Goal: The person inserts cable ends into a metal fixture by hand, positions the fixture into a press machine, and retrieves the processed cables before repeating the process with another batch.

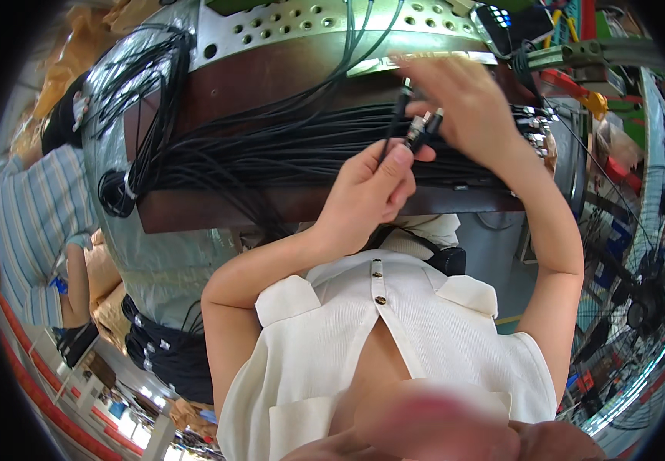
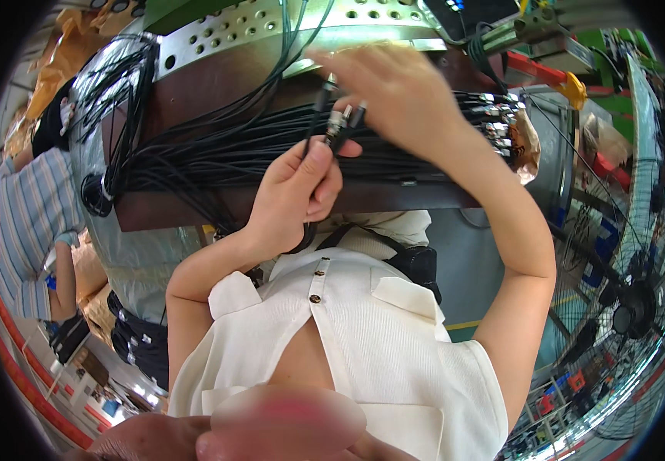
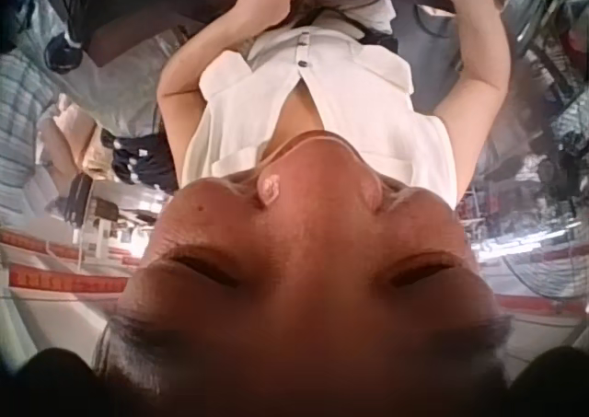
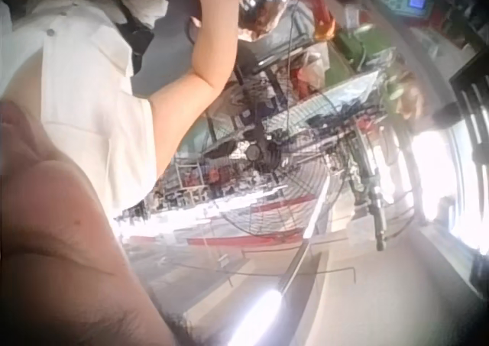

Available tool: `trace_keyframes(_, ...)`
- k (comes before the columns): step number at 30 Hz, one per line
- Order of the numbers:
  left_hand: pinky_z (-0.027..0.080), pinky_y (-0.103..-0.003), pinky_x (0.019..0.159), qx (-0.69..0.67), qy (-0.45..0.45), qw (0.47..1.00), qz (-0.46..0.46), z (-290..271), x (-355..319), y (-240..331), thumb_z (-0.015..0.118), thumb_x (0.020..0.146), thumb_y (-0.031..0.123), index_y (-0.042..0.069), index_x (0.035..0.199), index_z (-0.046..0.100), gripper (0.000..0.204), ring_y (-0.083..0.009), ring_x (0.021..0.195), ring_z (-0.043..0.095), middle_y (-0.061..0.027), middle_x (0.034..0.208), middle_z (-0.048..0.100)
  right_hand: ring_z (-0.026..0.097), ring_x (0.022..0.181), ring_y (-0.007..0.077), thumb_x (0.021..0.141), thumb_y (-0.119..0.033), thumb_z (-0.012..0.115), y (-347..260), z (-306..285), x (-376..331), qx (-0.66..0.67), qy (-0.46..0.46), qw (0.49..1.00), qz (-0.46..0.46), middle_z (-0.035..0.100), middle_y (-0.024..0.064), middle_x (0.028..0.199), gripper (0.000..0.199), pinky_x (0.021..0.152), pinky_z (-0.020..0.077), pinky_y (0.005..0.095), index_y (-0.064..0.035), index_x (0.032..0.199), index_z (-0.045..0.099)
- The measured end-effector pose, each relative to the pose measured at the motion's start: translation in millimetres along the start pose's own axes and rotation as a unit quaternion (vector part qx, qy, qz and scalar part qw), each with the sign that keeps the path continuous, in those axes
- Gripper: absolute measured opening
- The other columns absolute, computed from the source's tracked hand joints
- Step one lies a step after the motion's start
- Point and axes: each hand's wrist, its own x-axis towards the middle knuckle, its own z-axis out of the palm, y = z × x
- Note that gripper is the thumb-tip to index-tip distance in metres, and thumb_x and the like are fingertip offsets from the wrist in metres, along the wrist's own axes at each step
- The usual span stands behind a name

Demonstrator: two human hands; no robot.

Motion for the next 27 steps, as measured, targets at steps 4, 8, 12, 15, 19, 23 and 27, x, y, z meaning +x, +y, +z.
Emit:
trace_keyframes(4, 0.023, -0.019, 0.044, -0.045, 0.046, 0.996, 0.058, -13.9, -6.6, -5.1, 0.050, 0.100, 0.033, 0.004, 0.102, 0.057, 0.030, -0.0018, 0.051, 0.031, 0.0040, 0.063, 0.043, 0.058, 0.088, 0.0303, 0.080, -0.025, 0.070, 37.0, 22.5, -3.0, 0.075, -0.012, 0.991, 0.109, 0.063, 0.0087, 0.084, 0.021, 0.077, 0.0452, 0.0403, -0.0056, 0.087, 0.065)
trace_keyframes(8, 0.025, -0.019, 0.044, -0.056, 0.068, 0.994, 0.072, -19.7, -5.5, -3.5, 0.047, 0.101, 0.038, 0.004, 0.101, 0.056, 0.036, -0.0033, 0.050, 0.033, 0.0016, 0.060, 0.045, 0.057, 0.092, 0.0254, 0.077, -0.021, 0.072, 1.9, 16.6, -5.1, 0.072, -0.042, 0.994, 0.076, 0.060, 0.0043, 0.094, 0.027, 0.080, 0.0444, 0.0383, -0.0114, 0.100, 0.063)
trace_keyframes(12, 0.028, -0.020, 0.043, -0.031, 0.091, 0.992, 0.086, -19.7, -4.3, -3.7, 0.043, 0.102, 0.039, 0.003, 0.101, 0.056, 0.038, -0.0045, 0.048, 0.037, -0.0007, 0.057, 0.047, 0.058, 0.075, 0.0168, 0.082, -0.014, 0.070, -38.2, -0.1, 11.1, 0.177, 0.031, 0.974, 0.135, 0.061, 0.0033, 0.087, 0.029, 0.074, 0.0450, 0.0300, -0.0077, 0.109, 0.062)
trace_keyframes(15, 0.031, -0.020, 0.044, 0.008, 0.096, 0.989, 0.114, -20.4, -4.2, -3.6, 0.050, 0.100, 0.021, 0.005, 0.099, 0.049, 0.016, -0.0041, 0.050, 0.039, 0.0006, 0.061, 0.046, 0.054, 0.073, 0.0063, 0.090, -0.014, 0.064, -46.6, 1.8, 18.7, 0.460, -0.056, 0.795, 0.392, 0.063, 0.0007, 0.085, 0.020, 0.069, 0.0442, 0.0230, -0.0019, 0.105, 0.063)
trace_keyframes(19, 0.034, -0.021, 0.048, -0.023, 0.111, 0.975, 0.190, -22.5, 2.0, -10.9, 0.056, 0.096, 0.011, 0.004, 0.099, 0.048, 0.010, -0.0037, 0.056, 0.042, 0.0020, 0.067, 0.047, 0.050, 0.070, 0.0029, 0.092, -0.013, 0.062, -57.1, 8.3, 13.2, 0.500, -0.029, 0.749, 0.434, 0.060, -0.0012, 0.077, 0.016, 0.062, 0.0396, 0.0184, 0.0031, 0.091, 0.064)
trace_keyframes(23, 0.036, -0.020, 0.052, 0.045, 0.115, 0.967, 0.224, -24.7, -2.2, -13.7, 0.054, 0.096, 0.007, 0.004, 0.102, 0.046, 0.011, -0.0045, 0.060, 0.042, 0.0013, 0.071, 0.046, 0.047, 0.066, 0.0055, 0.091, -0.021, 0.065, -63.4, 18.1, 4.5, 0.590, 0.040, 0.698, 0.403, 0.057, -0.0006, 0.077, 0.021, 0.059, 0.0371, 0.0205, -0.0013, 0.084, 0.063)
trace_keyframes(27, 0.037, -0.020, 0.053, 0.021, 0.103, 0.962, 0.251, -27.1, -3.3, -18.7, 0.054, 0.098, 0.012, 0.004, 0.104, 0.044, 0.015, -0.0041, 0.061, 0.043, 0.0012, 0.072, 0.047, 0.048, 0.067, 0.0065, 0.092, -0.026, 0.066, -71.2, 27.8, -3.6, 0.580, 0.050, 0.702, 0.409, 0.058, -0.0006, 0.079, 0.026, 0.060, 0.0385, 0.0207, -0.0002, 0.085, 0.062)
